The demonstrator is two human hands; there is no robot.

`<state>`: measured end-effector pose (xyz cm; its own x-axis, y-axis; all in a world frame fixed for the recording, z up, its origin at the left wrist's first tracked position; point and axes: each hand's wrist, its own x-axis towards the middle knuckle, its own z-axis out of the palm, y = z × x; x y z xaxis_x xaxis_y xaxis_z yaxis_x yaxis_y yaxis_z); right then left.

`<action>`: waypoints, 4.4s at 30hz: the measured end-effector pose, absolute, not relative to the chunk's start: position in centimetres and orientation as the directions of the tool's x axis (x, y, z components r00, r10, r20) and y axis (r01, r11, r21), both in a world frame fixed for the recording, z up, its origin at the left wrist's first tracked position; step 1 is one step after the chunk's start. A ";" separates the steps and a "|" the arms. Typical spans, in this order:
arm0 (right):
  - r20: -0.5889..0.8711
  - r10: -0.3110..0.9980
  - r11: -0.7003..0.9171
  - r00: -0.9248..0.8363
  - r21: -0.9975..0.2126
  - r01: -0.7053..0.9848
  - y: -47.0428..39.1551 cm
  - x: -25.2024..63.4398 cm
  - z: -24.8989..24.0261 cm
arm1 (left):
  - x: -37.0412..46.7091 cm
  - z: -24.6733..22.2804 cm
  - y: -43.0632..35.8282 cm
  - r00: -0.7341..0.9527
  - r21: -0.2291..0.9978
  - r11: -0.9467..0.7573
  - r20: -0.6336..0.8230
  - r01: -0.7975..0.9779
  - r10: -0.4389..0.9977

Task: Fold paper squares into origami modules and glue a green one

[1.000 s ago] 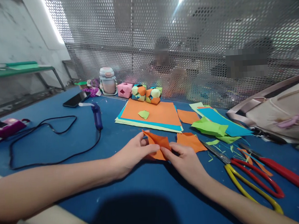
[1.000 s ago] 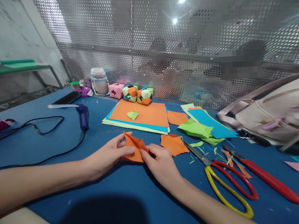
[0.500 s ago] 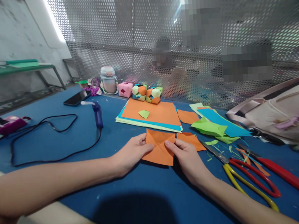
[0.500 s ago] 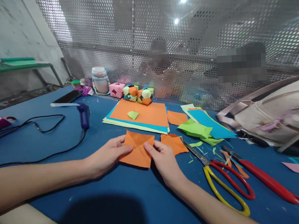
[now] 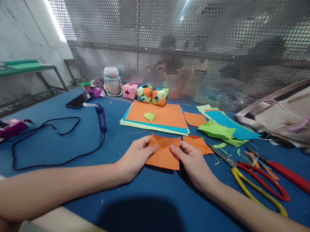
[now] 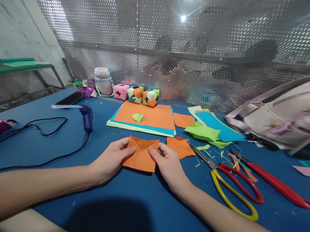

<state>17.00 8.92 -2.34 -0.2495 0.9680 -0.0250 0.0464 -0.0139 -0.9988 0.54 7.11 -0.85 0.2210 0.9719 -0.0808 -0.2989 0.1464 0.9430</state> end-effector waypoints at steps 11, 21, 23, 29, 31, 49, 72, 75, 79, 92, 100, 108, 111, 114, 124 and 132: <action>-0.010 0.967 -0.003 -0.255 -1.000 0.027 8.9 16.9 -2.6 | 0.6 -0.5 6.9 0.194 0.974 0.128 -0.091 -0.188 0.977; 0.076 0.968 0.112 -0.238 -0.984 0.142 8.7 17.0 -2.4 | 0.5 -0.3 6.8 0.197 0.999 0.029 -0.019 -0.044 0.980; 0.080 0.972 0.110 -0.219 -0.986 0.128 8.6 17.0 -2.3 | 0.5 -0.4 6.8 0.204 0.999 0.037 -0.029 -0.039 0.979; 0.093 0.970 0.126 -0.224 -0.982 0.138 8.7 17.1 -2.2 | 0.5 -0.3 6.6 0.246 0.999 0.028 -0.038 0.043 0.969; 0.114 0.967 0.147 -0.230 -0.981 0.129 8.9 17.2 -2.3 | 0.6 -0.3 6.6 0.256 0.998 0.012 -0.027 0.061 0.966; 0.205 0.931 0.286 -0.300 -0.924 0.253 9.5 17.6 -1.4 | 0.5 -0.6 6.8 0.238 0.993 -0.049 0.021 0.111 0.971; -0.044 0.975 -0.038 -0.216 -0.999 0.031 8.9 17.2 -1.5 | 0.5 -1.3 7.4 0.197 0.942 0.138 -0.079 -0.306 0.977; -0.040 0.977 -0.033 -0.208 -0.999 0.039 8.8 17.0 -1.7 | 0.6 -1.3 7.3 0.227 0.919 0.154 -0.074 -0.363 0.971; -0.026 0.978 -0.020 -0.208 -0.999 0.033 8.7 16.9 -1.8 | 0.6 -1.2 7.3 0.228 0.926 0.159 -0.083 -0.342 0.970; 0.022 0.977 0.023 -0.212 -1.000 0.005 8.6 16.8 -2.0 | 0.5 -1.1 7.2 0.184 0.977 0.115 -0.082 -0.177 0.979; 0.067 0.978 0.081 -0.200 -0.995 0.064 8.4 16.8 -1.6 | 0.6 -1.0 7.1 0.175 0.985 0.111 -0.087 -0.135 0.981; 0.108 0.972 0.135 -0.207 -0.983 0.121 8.3 16.9 -1.6 | 0.6 -0.7 7.1 0.194 0.994 0.058 -0.040 -0.088 0.980; 0.124 0.971 0.156 -0.206 -0.976 0.150 8.3 16.9 -1.5 | 0.6 -0.7 7.1 0.204 0.997 0.044 -0.029 -0.068 0.979; 0.127 0.968 0.168 -0.218 -0.969 0.182 8.4 16.9 -1.2 | 0.6 -0.7 7.1 0.228 0.998 0.033 -0.019 -0.059 0.973; 0.148 0.937 0.235 -0.316 -0.937 0.260 8.4 17.1 -0.2 | 0.6 -1.0 7.0 0.270 0.999 -0.021 0.031 -0.041 0.962; 0.191 0.950 0.247 -0.246 -0.943 0.222 8.4 16.9 -0.4 | 0.5 -0.7 6.9 0.250 0.996 -0.052 0.034 0.068 0.968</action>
<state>16.90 8.42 -0.37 -0.2465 0.9501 0.1913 0.2218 0.2474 -0.9432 0.51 6.87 -0.67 0.2500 0.9677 0.0335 0.0681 -0.0521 0.9963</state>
